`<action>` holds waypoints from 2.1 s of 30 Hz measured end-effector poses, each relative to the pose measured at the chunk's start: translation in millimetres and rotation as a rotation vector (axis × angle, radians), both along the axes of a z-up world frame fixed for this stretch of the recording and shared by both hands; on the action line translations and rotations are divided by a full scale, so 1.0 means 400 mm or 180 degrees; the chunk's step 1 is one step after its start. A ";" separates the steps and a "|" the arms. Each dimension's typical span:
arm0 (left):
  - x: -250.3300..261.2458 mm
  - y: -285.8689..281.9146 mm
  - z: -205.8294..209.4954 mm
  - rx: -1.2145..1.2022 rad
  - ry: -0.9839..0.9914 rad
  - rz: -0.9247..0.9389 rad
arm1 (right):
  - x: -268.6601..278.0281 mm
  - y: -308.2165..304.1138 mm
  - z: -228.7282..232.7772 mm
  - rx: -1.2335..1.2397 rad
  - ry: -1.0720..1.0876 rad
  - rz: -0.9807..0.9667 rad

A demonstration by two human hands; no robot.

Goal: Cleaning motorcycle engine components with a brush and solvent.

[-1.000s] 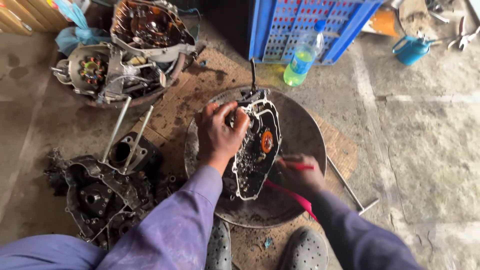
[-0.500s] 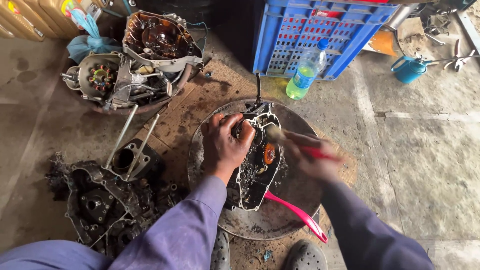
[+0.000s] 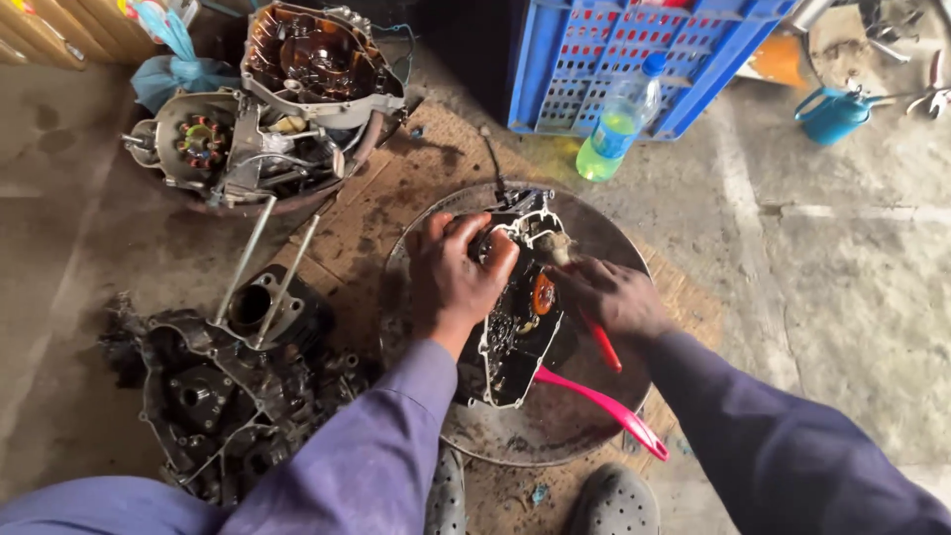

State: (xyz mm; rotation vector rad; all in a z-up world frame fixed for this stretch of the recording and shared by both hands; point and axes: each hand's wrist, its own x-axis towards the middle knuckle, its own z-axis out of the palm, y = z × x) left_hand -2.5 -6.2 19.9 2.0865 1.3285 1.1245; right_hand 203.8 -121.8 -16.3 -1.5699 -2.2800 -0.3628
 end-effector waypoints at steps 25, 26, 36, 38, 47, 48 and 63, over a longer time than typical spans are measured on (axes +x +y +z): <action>0.004 -0.007 -0.003 -0.0059 0.0091 -0.0009 | -0.049 0.043 -0.030 0.0131 0.0734 -0.0324; 0.000 -0.007 -0.001 0.0020 0.0121 -0.0007 | -0.069 0.055 -0.015 -0.0102 0.1490 -0.1021; 0.011 -0.005 -0.016 -0.0040 0.0086 0.0007 | -0.068 0.054 0.181 -0.1208 0.3651 -0.3079; -0.002 -0.002 -0.017 -0.0028 0.0107 0.0014 | 0.008 0.039 0.080 -0.0481 0.4485 -0.2732; -0.003 -0.003 -0.007 -0.0049 0.0177 -0.0106 | -0.015 0.176 0.120 -0.0053 0.3701 -0.1508; -0.001 -0.003 -0.009 -0.0031 0.0162 -0.0108 | -0.013 0.195 0.110 -0.0089 0.2511 -0.1373; 0.012 0.000 -0.013 -0.0090 0.0187 -0.0116 | 0.013 0.275 0.248 -0.1006 0.2945 -0.2603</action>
